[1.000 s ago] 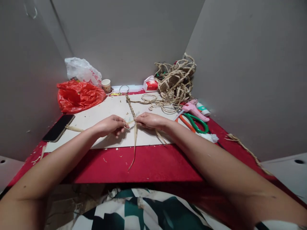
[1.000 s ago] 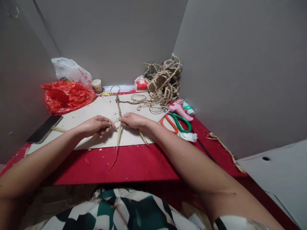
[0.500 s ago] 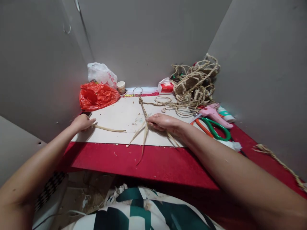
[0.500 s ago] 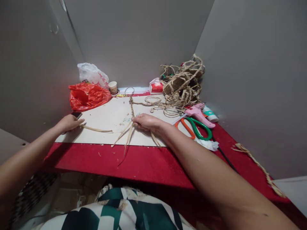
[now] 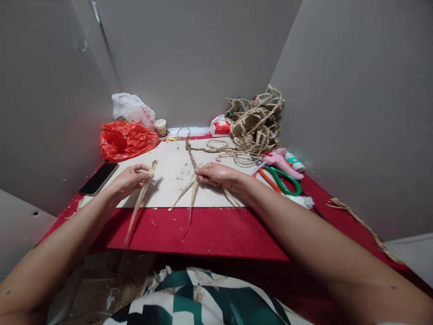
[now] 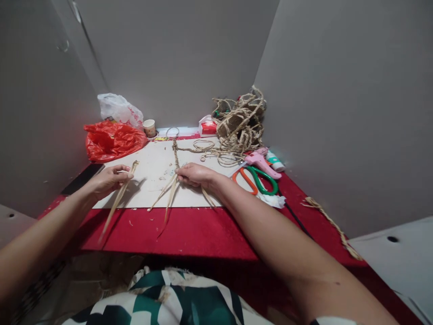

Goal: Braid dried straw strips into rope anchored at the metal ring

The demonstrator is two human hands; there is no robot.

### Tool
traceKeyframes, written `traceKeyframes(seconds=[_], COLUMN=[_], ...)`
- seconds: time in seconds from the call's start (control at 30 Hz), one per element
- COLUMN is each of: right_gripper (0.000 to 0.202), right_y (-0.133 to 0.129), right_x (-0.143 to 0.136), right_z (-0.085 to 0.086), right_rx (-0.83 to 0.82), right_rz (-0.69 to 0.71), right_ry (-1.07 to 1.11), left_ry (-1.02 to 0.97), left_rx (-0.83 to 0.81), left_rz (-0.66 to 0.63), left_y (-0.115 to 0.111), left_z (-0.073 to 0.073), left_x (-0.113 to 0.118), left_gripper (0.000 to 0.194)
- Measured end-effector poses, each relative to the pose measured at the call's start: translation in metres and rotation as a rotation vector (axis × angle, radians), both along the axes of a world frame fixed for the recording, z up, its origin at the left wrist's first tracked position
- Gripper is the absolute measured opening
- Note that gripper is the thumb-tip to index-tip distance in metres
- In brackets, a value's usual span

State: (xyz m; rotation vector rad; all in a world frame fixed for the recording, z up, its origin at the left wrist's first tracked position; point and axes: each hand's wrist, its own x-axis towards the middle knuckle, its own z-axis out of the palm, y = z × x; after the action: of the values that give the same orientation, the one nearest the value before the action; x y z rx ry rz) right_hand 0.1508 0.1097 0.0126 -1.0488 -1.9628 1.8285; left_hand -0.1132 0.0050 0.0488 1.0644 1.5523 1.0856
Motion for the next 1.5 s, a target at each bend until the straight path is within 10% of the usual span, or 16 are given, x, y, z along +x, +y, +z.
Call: traceKeyframes(seconds=[0.57, 0.93, 1.5], right_gripper=[0.030, 0.043, 0.031], right_y=[0.007, 0.005, 0.000], right_x=[-0.001, -0.002, -0.005], right_z=[-0.004, -0.009, -0.008], right_rx=[-0.036, 0.045, 0.058], right_rz=[0.028, -0.018, -0.043], right_ry=[0.152, 0.107, 0.081], left_ry=[-0.034, -0.152, -0.274], left_rx=[0.132, 0.081, -0.069], left_rz=[-0.103, -0.302, -0.277], left_y=[0.051, 0.049, 0.047], left_z=[-0.030, -0.039, -0.034], left_x=[0.096, 0.090, 0.090], left_gripper=[0.013, 0.011, 0.009])
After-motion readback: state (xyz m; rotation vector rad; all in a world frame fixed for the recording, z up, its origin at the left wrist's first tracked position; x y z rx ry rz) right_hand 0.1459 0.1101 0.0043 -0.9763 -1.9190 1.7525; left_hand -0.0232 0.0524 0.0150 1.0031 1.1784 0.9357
